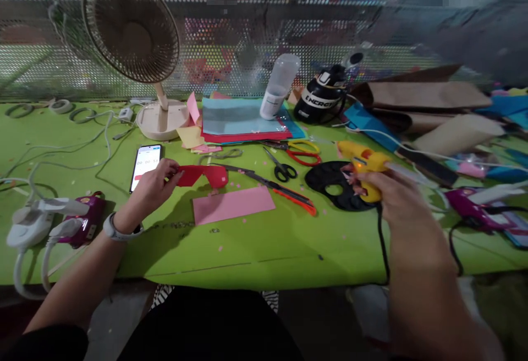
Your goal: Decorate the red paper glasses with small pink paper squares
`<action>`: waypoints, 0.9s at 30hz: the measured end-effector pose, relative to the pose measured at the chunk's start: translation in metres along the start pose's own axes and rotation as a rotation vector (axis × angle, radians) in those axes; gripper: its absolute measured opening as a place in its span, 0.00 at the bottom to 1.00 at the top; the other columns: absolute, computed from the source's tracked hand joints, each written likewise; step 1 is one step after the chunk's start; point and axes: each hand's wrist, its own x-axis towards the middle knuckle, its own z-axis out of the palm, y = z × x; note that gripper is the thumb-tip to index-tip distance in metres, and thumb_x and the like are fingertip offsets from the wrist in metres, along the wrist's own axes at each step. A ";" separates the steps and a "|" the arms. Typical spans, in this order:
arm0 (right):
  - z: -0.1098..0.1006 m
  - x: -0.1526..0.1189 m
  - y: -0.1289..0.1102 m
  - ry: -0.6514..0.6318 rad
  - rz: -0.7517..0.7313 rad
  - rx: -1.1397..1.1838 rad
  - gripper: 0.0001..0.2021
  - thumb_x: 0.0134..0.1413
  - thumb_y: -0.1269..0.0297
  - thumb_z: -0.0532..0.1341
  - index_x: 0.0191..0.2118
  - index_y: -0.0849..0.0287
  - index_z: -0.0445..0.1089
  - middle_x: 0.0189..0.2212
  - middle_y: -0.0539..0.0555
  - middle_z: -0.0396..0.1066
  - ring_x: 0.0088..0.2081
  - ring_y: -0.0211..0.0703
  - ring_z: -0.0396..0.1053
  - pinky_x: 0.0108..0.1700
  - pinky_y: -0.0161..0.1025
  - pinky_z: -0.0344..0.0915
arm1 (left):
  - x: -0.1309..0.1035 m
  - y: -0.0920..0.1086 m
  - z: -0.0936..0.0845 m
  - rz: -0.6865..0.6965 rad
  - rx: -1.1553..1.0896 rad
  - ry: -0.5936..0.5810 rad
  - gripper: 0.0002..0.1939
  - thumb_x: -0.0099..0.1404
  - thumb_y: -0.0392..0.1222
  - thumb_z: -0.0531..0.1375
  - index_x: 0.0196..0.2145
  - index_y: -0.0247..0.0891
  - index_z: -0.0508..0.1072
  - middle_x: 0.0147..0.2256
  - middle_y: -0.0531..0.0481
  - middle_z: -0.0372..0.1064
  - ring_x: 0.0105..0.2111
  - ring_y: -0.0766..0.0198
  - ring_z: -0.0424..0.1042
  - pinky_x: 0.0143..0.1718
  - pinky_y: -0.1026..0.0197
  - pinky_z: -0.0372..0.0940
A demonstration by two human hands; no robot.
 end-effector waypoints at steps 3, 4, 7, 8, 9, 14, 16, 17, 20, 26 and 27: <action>0.020 -0.009 -0.021 -0.064 0.030 0.254 0.13 0.31 0.60 0.68 0.29 0.55 0.70 0.24 0.54 0.70 0.21 0.41 0.64 0.18 0.37 0.57 | -0.002 0.004 -0.007 0.016 0.029 0.085 0.07 0.70 0.44 0.53 0.43 0.40 0.63 0.34 0.47 0.73 0.30 0.61 0.73 0.30 0.61 0.63; 0.027 -0.011 -0.028 -0.076 0.047 0.332 0.14 0.30 0.62 0.70 0.29 0.55 0.71 0.23 0.53 0.70 0.20 0.39 0.62 0.17 0.36 0.56 | -0.002 0.005 -0.009 0.021 0.027 0.112 0.07 0.70 0.44 0.53 0.43 0.40 0.63 0.35 0.47 0.73 0.31 0.61 0.74 0.30 0.61 0.63; 0.048 -0.018 -0.049 -0.146 0.040 0.455 0.16 0.29 0.64 0.71 0.30 0.57 0.71 0.20 0.49 0.68 0.19 0.36 0.61 0.16 0.33 0.55 | -0.002 0.002 -0.007 0.039 -0.014 0.139 0.07 0.70 0.44 0.54 0.43 0.40 0.63 0.36 0.48 0.73 0.32 0.62 0.74 0.31 0.63 0.64; 0.054 -0.020 -0.055 -0.178 0.025 0.471 0.16 0.29 0.64 0.72 0.30 0.57 0.71 0.20 0.48 0.68 0.19 0.35 0.61 0.16 0.33 0.55 | -0.002 0.001 -0.005 0.047 -0.027 0.146 0.07 0.70 0.43 0.54 0.43 0.40 0.63 0.36 0.48 0.73 0.32 0.63 0.74 0.30 0.63 0.64; 0.059 -0.023 -0.061 -0.203 0.007 0.479 0.16 0.29 0.63 0.72 0.30 0.57 0.70 0.20 0.48 0.68 0.19 0.34 0.60 0.16 0.32 0.55 | -0.002 -0.001 -0.004 0.054 -0.035 0.163 0.07 0.70 0.43 0.54 0.43 0.40 0.63 0.36 0.48 0.73 0.31 0.63 0.74 0.30 0.63 0.64; 0.079 -0.033 -0.086 -0.319 -0.058 0.474 0.13 0.35 0.62 0.71 0.29 0.61 0.71 0.19 0.47 0.67 0.19 0.32 0.60 0.18 0.32 0.56 | -0.004 -0.004 0.000 0.102 -0.026 0.202 0.08 0.71 0.44 0.54 0.44 0.39 0.64 0.37 0.47 0.73 0.29 0.64 0.74 0.28 0.63 0.65; 0.085 -0.036 -0.093 -0.388 -0.064 0.457 0.14 0.37 0.61 0.71 0.31 0.61 0.72 0.21 0.48 0.68 0.20 0.32 0.61 0.19 0.32 0.56 | -0.005 -0.004 0.000 0.098 -0.034 0.249 0.08 0.70 0.44 0.54 0.45 0.39 0.63 0.39 0.46 0.72 0.31 0.64 0.75 0.29 0.64 0.66; 0.088 -0.036 -0.096 -0.417 -0.069 0.451 0.14 0.37 0.60 0.71 0.31 0.61 0.72 0.22 0.48 0.68 0.20 0.32 0.62 0.20 0.32 0.56 | -0.005 -0.004 0.000 0.082 -0.040 0.296 0.08 0.70 0.43 0.55 0.45 0.40 0.63 0.40 0.46 0.72 0.32 0.65 0.75 0.29 0.64 0.66; 0.097 -0.038 -0.102 -0.458 -0.080 0.445 0.15 0.36 0.58 0.72 0.31 0.59 0.71 0.23 0.48 0.68 0.21 0.32 0.61 0.20 0.32 0.57 | -0.002 -0.008 0.000 -0.002 -0.116 0.435 0.09 0.69 0.42 0.56 0.45 0.40 0.61 0.39 0.48 0.71 0.28 0.69 0.74 0.27 0.67 0.66; 0.111 -0.044 -0.110 -0.523 -0.102 0.437 0.14 0.39 0.57 0.70 0.32 0.56 0.72 0.26 0.48 0.70 0.22 0.34 0.62 0.23 0.33 0.61 | 0.008 -0.010 0.008 -0.172 -0.634 0.671 0.14 0.67 0.47 0.58 0.44 0.43 0.56 0.34 0.55 0.71 0.27 0.68 0.74 0.23 0.68 0.69; 0.115 -0.046 -0.111 -0.551 -0.094 0.443 0.14 0.40 0.57 0.70 0.33 0.57 0.72 0.26 0.48 0.70 0.22 0.34 0.62 0.23 0.33 0.60 | 0.009 -0.009 0.011 -0.211 -0.717 0.620 0.15 0.66 0.47 0.59 0.45 0.43 0.56 0.34 0.55 0.71 0.29 0.67 0.75 0.24 0.67 0.71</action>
